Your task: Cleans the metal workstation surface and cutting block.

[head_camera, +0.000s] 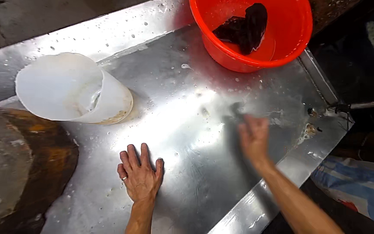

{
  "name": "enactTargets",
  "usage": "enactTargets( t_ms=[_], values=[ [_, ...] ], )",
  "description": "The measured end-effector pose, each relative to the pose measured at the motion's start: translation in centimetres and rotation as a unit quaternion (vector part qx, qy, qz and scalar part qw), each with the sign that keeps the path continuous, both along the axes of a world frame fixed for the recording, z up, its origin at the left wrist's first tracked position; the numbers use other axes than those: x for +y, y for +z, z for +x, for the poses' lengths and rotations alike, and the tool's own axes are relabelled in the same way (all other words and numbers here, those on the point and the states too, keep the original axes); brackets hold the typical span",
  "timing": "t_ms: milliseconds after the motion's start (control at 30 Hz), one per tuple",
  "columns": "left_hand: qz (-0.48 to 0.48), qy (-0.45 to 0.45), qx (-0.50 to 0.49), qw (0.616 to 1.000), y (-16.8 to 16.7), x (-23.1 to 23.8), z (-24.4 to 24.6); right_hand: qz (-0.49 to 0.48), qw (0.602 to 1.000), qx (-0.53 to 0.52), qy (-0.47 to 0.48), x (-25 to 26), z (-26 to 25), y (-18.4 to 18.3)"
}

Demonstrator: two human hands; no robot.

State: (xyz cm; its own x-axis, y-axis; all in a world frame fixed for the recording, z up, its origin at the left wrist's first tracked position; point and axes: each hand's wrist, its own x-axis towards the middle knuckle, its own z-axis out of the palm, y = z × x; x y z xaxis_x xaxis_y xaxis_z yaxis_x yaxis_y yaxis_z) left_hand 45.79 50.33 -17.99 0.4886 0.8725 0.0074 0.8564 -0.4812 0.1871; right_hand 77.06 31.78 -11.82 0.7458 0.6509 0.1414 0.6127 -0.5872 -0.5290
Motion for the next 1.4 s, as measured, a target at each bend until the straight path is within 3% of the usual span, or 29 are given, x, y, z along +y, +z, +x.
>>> enactTargets(
  t_ms=[67, 133, 200, 267, 367, 433, 500, 567, 633, 700, 767, 833, 933, 1067, 1167, 1267, 1333, 1400],
  values=[
    [0.003, -0.002, -0.006, 1.000, -0.1, 0.2, -0.2, 0.007, 0.986, 0.025, 0.163, 4.7, -9.2, -1.9],
    [0.003, -0.003, -0.013, 1.000, -0.3, 0.1, -0.5, -0.005, 0.960, -0.012, 0.280, 8.3, -13.8, -4.4],
    [0.003, -0.009, -0.018, 1.000, -0.4, 0.4, -0.1, -0.018, 0.961, -0.033, 0.273, 11.2, -11.3, -5.5],
    [-0.002, -0.010, -0.015, 1.000, -0.2, -0.1, -0.1, -0.061, 0.979, -0.013, 0.195, 12.7, -4.7, -5.8],
    [-0.016, -0.005, -0.007, 1.000, -0.1, -0.1, 0.1, -0.111, 0.986, -0.088, 0.089, 15.3, 4.9, -5.9],
    [-0.040, -0.005, -0.071, 0.997, 0.3, 0.0, -0.8, -0.120, 0.988, -0.077, 0.052, 18.3, 5.0, -5.0],
    [-0.039, 0.004, -0.188, 0.981, 3.1, 0.6, -3.2, -0.099, 0.988, -0.064, 0.099, 20.5, -1.6, -4.2],
    [0.054, 0.016, -0.241, 0.969, 7.6, 2.7, -7.2, -0.049, 0.978, -0.049, 0.199, 22.0, -10.8, -4.1],
    [0.109, 0.033, -0.185, 0.976, 12.0, 5.8, -12.5, -0.027, 0.955, -0.036, 0.295, 21.3, -19.4, -4.6],
    [0.081, 0.076, -0.083, 0.990, 14.6, 9.7, -17.2, -0.018, 0.916, -0.039, 0.398, 19.9, -24.6, -4.8],
    [0.043, 0.103, -0.009, 0.994, 14.4, 13.1, -21.0, -0.006, 0.890, -0.047, 0.453, 20.4, -25.2, -5.0],
    [0.010, 0.106, 0.026, 0.994, 12.4, 14.4, -23.6, -0.017, 0.901, -0.042, 0.431, 22.6, -22.8, -5.0],
    [-0.019, 0.123, 0.044, 0.991, 11.7, 15.0, -24.1, -0.035, 0.955, -0.057, 0.290, 27.9, -20.1, -5.0],
    [-0.033, 0.136, 0.050, 0.989, 11.8, 14.9, -23.8, -0.057, 0.984, -0.061, 0.156, 30.0, -21.1, -4.3],
    [-0.038, 0.138, 0.048, 0.989, 11.7, 15.0, -23.9, -0.064, 0.967, -0.036, 0.245, 24.6, -29.2, -3.2],
    [-0.042, 0.134, 0.046, 0.989, 11.5, 14.8, -24.0, -0.038, 0.915, -0.019, 0.402, 17.0, -39.3, -3.8],
    [-0.046, 0.135, 0.048, 0.989, 11.5, 15.0, -24.1, -0.022, 0.877, -0.034, 0.479, 15.6, -41.5, -3.4],
    [-0.052, 0.135, 0.048, 0.988, 11.4, 15.0, -24.1, -0.007, 0.874, -0.037, 0.484, 17.6, -39.8, -3.5]
  ],
)
